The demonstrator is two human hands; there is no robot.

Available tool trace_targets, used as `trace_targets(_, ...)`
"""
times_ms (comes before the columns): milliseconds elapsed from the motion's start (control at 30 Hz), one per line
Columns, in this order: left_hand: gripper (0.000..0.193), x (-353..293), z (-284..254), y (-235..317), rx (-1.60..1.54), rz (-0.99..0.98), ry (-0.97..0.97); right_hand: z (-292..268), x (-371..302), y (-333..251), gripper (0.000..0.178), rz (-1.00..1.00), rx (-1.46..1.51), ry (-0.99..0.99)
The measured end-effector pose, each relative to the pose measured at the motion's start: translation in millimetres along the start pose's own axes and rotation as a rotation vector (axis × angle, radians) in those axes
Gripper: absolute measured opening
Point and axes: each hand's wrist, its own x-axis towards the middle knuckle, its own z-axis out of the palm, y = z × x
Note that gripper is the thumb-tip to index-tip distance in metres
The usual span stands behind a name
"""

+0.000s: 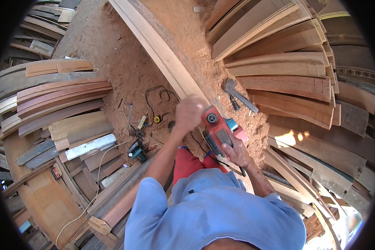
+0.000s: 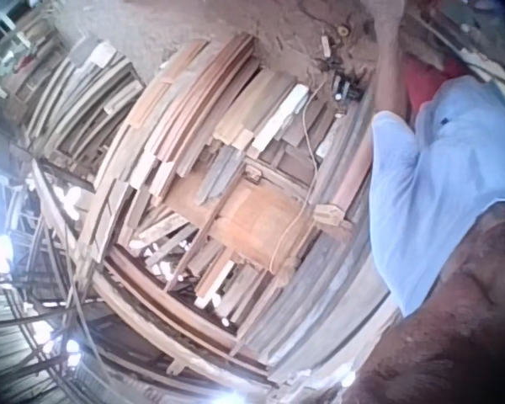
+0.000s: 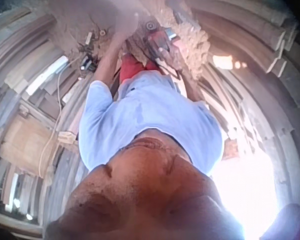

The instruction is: The person selects a long wooden plank from a stack, then uses a chisel and mallet to carve a groove along its length. Afterward, they use a power sander to smooth the plank's surface.

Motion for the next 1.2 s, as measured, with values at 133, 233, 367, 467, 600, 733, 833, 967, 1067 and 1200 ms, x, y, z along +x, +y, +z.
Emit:
trace_targets(133,0.062,-71,57,-105,-0.605,-0.629,0.102,7,1,16,0.048,-0.040,-0.016,0.015)
trace_targets(233,0.083,-95,81,-121,-1.016,-0.977,-0.033,9,3,31,0.048,-0.047,-0.059,0.005)
trace_targets(367,0.095,-96,86,-93,-1.246,-1.116,-0.082,18,9,35,0.048,-0.119,-0.114,0.102)
trace_targets(467,0.097,-103,91,-98,-1.304,-1.111,-0.045,17,25,21,0.049,-0.066,-0.119,0.086)
trace_targets(600,0.095,-110,98,-105,-1.372,-1.151,-0.005,23,44,20,0.053,-0.035,-0.162,0.082)
trace_targets(733,0.080,-124,114,-100,-1.288,-1.213,0.001,30,62,14,0.057,-0.062,-0.174,0.139)
trace_targets(833,0.069,-152,143,-102,-1.247,-1.259,-0.017,36,74,7,0.060,-0.070,-0.174,0.168)
trace_targets(967,0.037,-239,218,-141,-1.079,-0.931,-0.355,38,86,-12,0.063,-0.084,-0.160,0.163)
trace_targets(1067,0.049,-196,164,-58,-0.541,-0.815,-0.631,38,104,-6,0.062,-0.100,-0.201,0.187)
trace_targets(1200,0.081,-215,154,-26,-0.504,-0.593,-0.645,42,121,-18,0.058,-0.090,-0.198,0.187)
